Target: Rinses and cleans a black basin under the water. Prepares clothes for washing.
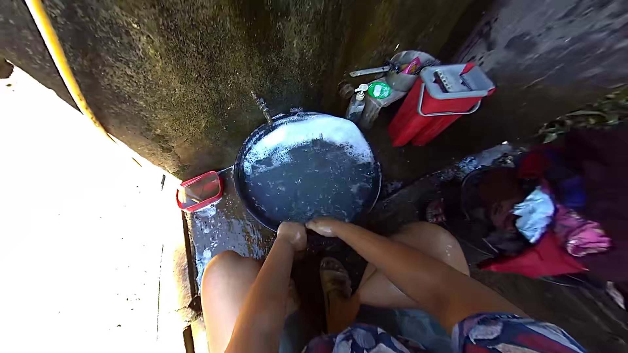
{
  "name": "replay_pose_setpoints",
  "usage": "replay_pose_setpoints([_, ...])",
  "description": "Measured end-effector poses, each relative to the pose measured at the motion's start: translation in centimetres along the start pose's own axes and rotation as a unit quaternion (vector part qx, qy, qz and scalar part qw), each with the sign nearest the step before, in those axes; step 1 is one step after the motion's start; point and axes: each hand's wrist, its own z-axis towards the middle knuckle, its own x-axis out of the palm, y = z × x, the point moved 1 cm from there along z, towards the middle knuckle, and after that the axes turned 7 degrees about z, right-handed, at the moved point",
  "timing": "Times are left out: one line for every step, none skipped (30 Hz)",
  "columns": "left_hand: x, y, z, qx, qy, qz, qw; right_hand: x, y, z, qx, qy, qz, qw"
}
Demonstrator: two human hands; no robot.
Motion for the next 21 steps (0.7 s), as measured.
replay_pose_setpoints([0.3,-0.4,-0.1,-0.010,-0.014,-0.007,1.000,0.1,-0.9,-0.9,-0.022,-0.002,-0.024,0.999])
replay_pose_setpoints([0.7,-1.0,-0.3,-0.022,-0.027,-0.016,0.999,0.3,-1.4,-2.0,-0.036,-0.007,-0.067,0.997])
replay_pose_setpoints([0.9,-1.6,-0.6,-0.035,-0.037,-0.028,0.998,0.4,-1.4,-3.2,-0.034,-0.016,-0.121,0.992])
replay_pose_setpoints([0.9,-2.1,-0.9,-0.040,-0.050,-0.037,0.997,0.3,-0.7,-4.5,-0.016,-0.015,-0.168,0.986])
replay_pose_setpoints([0.9,-2.6,-1.1,-0.037,-0.063,-0.039,0.997,0.3,0.0,-5.3,0.005,-0.020,-0.200,0.980])
replay_pose_setpoints([1.0,-2.9,-1.2,-0.029,-0.077,-0.035,0.996,0.6,0.5,-5.7,0.022,-0.030,-0.215,0.976])
replay_pose_setpoints([1.2,-3.2,-1.2,-0.022,-0.085,-0.033,0.996,0.8,0.9,-5.9,0.039,-0.036,-0.218,0.975])
replay_pose_setpoints([1.3,-3.3,-1.0,-0.020,-0.087,-0.030,0.996,1.0,1.2,-5.9,0.053,-0.045,-0.212,0.975])
replay_pose_setpoints([1.2,-3.3,-0.9,-0.020,-0.083,-0.027,0.996,1.2,1.4,-5.9,0.065,-0.051,-0.205,0.975])
replay_pose_setpoints([1.1,-3.3,-0.8,-0.024,-0.076,-0.024,0.997,1.4,1.6,-5.8,0.073,-0.049,-0.201,0.976])
replay_pose_setpoints([1.0,-3.3,-0.7,-0.027,-0.070,-0.018,0.997,1.4,1.7,-5.8,0.075,-0.046,-0.201,0.976])
replay_pose_setpoints([1.0,-3.3,-0.7,-0.029,-0.067,-0.012,0.997,1.4,1.7,-5.7,0.070,-0.044,-0.203,0.976])
replay_pose_setpoints([1.1,-3.4,-0.7,-0.032,-0.066,-0.008,0.997,1.5,1.5,-5.7,0.061,-0.040,-0.207,0.976])
replay_pose_setpoints([1.4,-3.5,-0.7,-0.032,-0.062,-0.009,0.998,1.6,1.3,-5.8,0.056,-0.034,-0.210,0.976])
replay_pose_setpoints([1.5,-3.6,-0.8,-0.028,-0.057,-0.012,0.998,1.6,1.2,-5.9,0.053,-0.034,-0.208,0.976])
replay_pose_setpoints([1.1,-3.6,-0.7,-0.022,-0.051,-0.013,0.998,1.3,1.1,-6.1,0.052,-0.034,-0.203,0.977])
replay_pose_setpoints([0.8,-3.4,-0.7,-0.017,-0.044,-0.010,0.999,1.0,1.2,-6.2,0.048,-0.032,-0.199,0.978])
replay_pose_setpoints([0.4,-3.2,-1.0,-0.014,-0.038,-0.003,0.999,0.7,1.5,-6.3,0.044,-0.027,-0.196,0.979])
replay_pose_setpoints([-0.1,-2.8,-1.3,-0.010,-0.030,0.006,0.999,0.3,2.0,-6.6,0.040,-0.018,-0.193,0.980])
replay_pose_setpoints([-0.5,-2.5,-1.9,-0.006,-0.018,0.016,1.000,0.1,2.5,-7.0,0.037,-0.008,-0.190,0.981])
replay_pose_setpoints([-0.9,-2.6,-2.4,0.001,-0.008,0.025,1.000,-0.2,2.9,-7.6,0.036,0.002,-0.186,0.982])
